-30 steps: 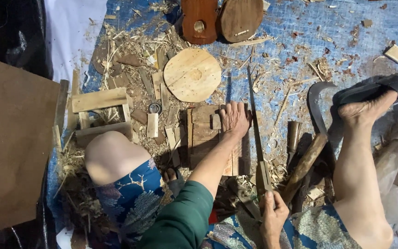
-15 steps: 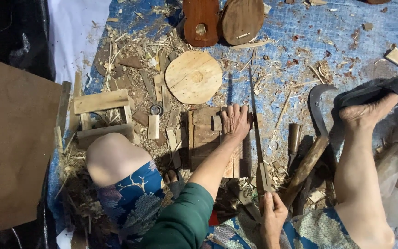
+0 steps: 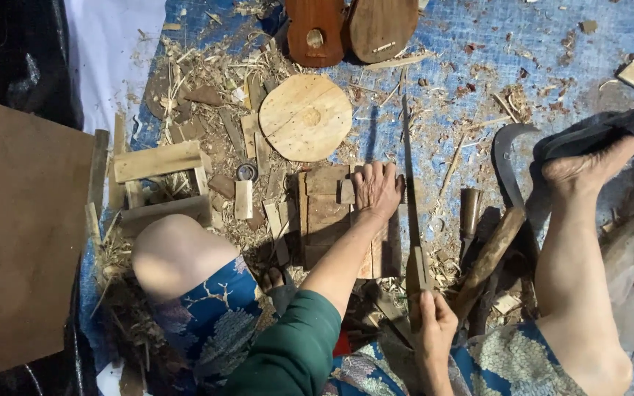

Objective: Sawing a small wooden component with a hand saw while seated on the floor in a workshop setting.

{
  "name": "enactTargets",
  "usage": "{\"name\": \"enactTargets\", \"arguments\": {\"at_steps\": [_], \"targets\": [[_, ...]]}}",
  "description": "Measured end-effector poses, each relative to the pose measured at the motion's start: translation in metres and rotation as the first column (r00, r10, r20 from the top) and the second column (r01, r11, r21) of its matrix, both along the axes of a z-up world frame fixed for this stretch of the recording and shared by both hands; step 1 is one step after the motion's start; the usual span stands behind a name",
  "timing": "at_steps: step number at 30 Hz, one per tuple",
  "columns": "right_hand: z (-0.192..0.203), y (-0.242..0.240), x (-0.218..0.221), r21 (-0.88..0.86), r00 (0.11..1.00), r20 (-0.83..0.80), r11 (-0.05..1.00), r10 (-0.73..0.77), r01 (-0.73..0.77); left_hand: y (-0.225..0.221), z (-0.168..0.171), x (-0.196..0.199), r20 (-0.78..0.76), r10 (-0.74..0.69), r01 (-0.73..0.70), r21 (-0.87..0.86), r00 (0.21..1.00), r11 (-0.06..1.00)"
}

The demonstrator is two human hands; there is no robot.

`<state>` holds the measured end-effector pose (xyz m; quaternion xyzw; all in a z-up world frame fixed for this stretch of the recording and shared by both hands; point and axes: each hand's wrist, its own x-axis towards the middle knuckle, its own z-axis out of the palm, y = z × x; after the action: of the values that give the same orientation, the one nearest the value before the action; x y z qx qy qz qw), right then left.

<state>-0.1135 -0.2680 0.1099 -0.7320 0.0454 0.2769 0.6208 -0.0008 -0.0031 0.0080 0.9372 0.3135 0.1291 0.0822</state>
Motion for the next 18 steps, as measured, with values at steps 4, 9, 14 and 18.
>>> {"name": "enactTargets", "arguments": {"at_steps": [4,9,14,18], "targets": [[0.002,0.026,0.026,0.028,0.999,0.016,0.999,0.042,-0.042,0.001,0.003,0.001,0.034,0.083,-0.081,-0.049,0.996,0.995],[0.005,0.026,0.017,0.12,0.999,-0.035,0.993,0.019,-0.014,0.004,0.012,0.0,0.064,0.102,-0.1,-0.039,0.993,0.994],[-0.017,-0.029,-0.022,0.031,0.997,-0.079,0.999,-0.006,0.009,0.005,0.005,0.005,0.019,0.107,-0.107,-0.018,0.994,0.994],[0.015,0.029,0.024,-0.113,0.995,-0.096,0.993,0.031,-0.042,0.005,0.007,0.003,0.087,0.094,-0.097,0.031,0.992,0.995]]}}
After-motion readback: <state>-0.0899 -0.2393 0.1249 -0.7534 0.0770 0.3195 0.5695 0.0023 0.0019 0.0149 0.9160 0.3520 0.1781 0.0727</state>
